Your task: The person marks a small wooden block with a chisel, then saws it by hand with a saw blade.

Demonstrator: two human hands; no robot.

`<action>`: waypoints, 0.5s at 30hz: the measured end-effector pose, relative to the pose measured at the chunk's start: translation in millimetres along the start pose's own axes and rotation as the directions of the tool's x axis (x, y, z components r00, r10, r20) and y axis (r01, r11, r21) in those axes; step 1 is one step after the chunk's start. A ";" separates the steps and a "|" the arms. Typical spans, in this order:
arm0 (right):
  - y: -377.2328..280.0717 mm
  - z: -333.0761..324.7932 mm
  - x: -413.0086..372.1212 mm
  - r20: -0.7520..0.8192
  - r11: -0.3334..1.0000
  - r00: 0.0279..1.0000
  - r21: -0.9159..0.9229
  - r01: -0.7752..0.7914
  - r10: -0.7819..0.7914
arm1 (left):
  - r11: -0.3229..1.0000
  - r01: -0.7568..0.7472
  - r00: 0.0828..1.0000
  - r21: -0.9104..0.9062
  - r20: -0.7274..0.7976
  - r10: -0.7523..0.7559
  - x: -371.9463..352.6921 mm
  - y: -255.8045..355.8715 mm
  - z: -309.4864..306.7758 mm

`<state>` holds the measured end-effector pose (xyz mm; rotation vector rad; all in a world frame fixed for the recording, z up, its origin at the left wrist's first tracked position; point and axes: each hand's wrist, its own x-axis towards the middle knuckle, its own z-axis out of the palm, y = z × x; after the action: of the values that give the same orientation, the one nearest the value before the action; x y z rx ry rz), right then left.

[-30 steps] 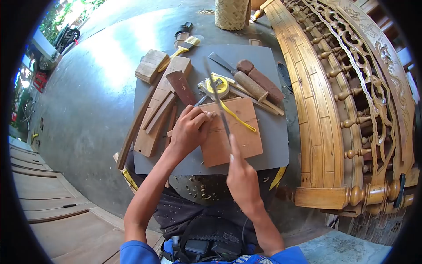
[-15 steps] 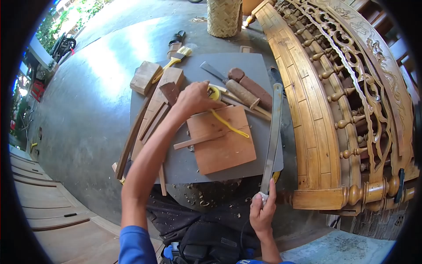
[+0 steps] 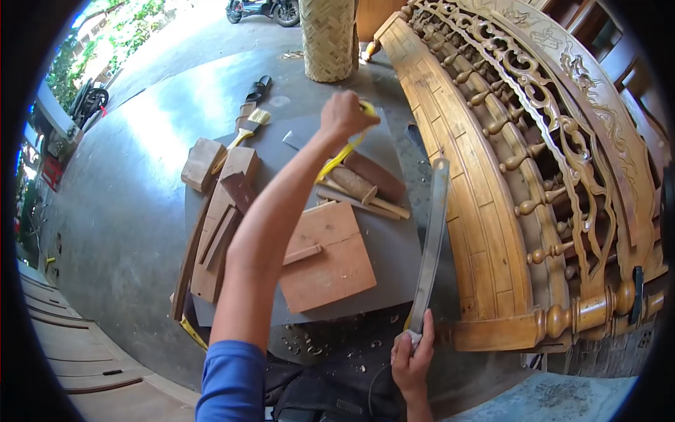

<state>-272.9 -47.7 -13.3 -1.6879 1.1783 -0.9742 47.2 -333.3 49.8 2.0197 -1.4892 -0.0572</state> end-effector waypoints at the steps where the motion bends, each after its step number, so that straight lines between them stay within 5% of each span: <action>1: 1.3 -0.3 -2.3 0.011 1.000 1.000 -0.022 0.012 -0.012 | 0.998 -0.019 0.999 0.052 0.026 0.018 0.1 4.5 4.9; 6: -4.1 -4.6 -6.5 0.126 0.991 0.984 -0.062 -0.118 0.125 | 0.988 -0.098 0.994 0.121 0.066 0.090 -8.5 4.1 26.2; 9: -11.7 -10.9 -1.7 0.180 0.986 0.983 -0.169 -0.015 0.046 | 0.960 -0.274 0.905 0.054 -0.324 0.276 -38.0 -8.2 7.1; 11: -11.9 -10.3 -3.9 0.235 0.982 0.972 -0.188 0.015 0.030 | 0.937 -0.221 0.975 -0.271 -0.026 0.222 -114.5 0.1 -61.7; 15: -23.4 9.3 2.7 0.341 0.981 0.940 -0.173 0.086 -0.022 | 0.989 -0.097 0.992 -0.108 0.069 0.104 -249.9 -17.5 -92.4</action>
<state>-256.6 -43.6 5.6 -1.9524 1.0199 -0.5857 6.7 -69.7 36.2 1.8754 -1.5988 -0.1673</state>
